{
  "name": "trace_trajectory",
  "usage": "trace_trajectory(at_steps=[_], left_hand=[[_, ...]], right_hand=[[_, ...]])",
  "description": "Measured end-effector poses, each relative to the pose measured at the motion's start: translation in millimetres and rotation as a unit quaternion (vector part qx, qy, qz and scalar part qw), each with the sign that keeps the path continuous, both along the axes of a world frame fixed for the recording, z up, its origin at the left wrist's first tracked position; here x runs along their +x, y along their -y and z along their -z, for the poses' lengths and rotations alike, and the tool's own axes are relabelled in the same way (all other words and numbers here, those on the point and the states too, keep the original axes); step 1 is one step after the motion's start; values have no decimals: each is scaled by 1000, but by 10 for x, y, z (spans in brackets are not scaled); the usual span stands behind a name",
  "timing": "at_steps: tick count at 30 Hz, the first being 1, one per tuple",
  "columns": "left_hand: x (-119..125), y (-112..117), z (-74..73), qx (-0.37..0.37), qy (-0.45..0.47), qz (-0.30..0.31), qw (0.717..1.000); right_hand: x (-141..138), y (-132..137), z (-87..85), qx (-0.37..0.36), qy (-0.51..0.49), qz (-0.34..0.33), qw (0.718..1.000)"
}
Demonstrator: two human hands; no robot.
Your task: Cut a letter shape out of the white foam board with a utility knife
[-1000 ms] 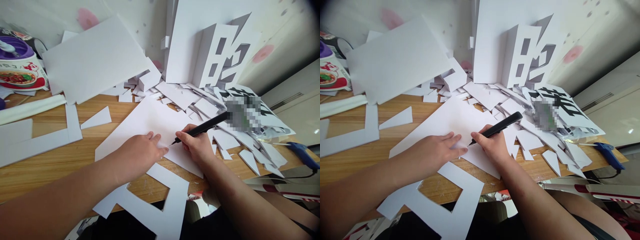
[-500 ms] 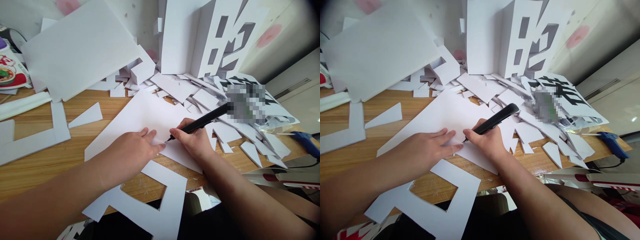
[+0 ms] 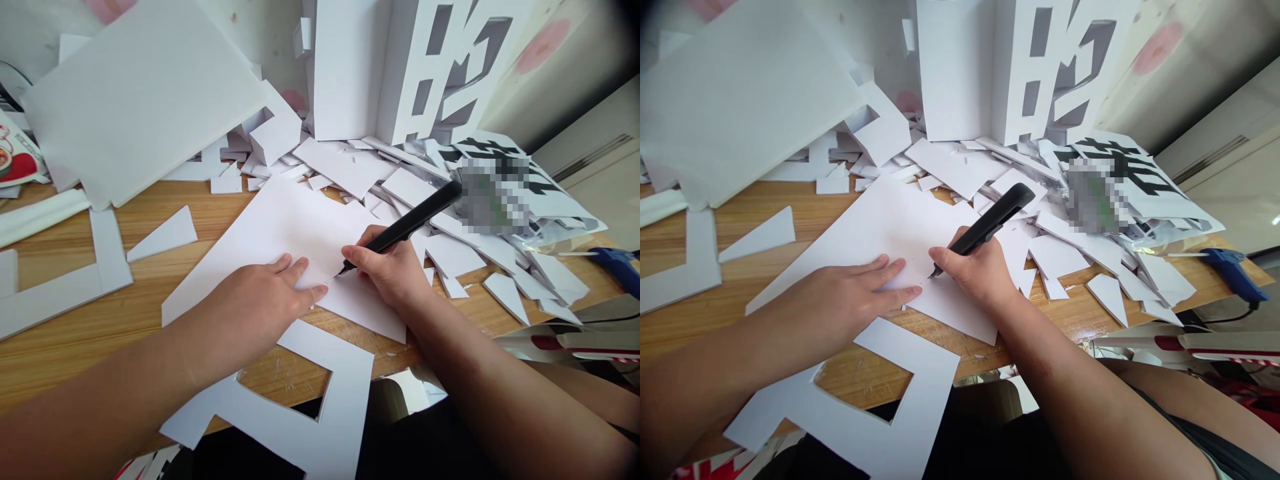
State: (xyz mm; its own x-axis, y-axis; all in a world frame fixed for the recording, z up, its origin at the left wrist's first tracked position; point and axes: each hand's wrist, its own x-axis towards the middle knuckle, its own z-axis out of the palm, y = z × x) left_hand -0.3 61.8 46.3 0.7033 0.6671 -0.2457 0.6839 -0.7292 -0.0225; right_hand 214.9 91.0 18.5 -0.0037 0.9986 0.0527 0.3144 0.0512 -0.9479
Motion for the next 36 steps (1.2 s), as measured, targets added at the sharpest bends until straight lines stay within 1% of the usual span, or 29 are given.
trace_trajectory(at_steps=[2,3,6,7,8,12,16,23,28,33,36], left_hand=[[-5,7,4,6,3,1,1000],[-7,8,9,10,5,2,1000],[-8,5,15,19,8,8,1000],[-6,3,10,21,7,11,1000],[-4,3,2,20,6,15,1000],[7,20,-49,12,0,14,1000],[27,30,-68,0,-9,7,1000],[39,12,-50,-12,-11,10,1000],[26,17,-57,-14,-1,11,1000],[33,10,-60,-13,0,4,1000],[50,11,-51,-11,-8,6,1000]], right_hand=[[8,-11,2,-2,-28,-5,1000],[14,-17,5,-2,-64,-1,998],[40,-28,20,6,-207,43,977],[49,-25,27,11,-234,57,971],[56,-19,35,15,-240,62,969],[63,30,63,22,-152,38,987],[46,73,66,71,-78,18,994],[43,106,54,88,-22,-27,995],[37,117,44,101,8,-27,994],[48,110,60,142,53,-30,988],[54,93,54,143,57,-62,986]])
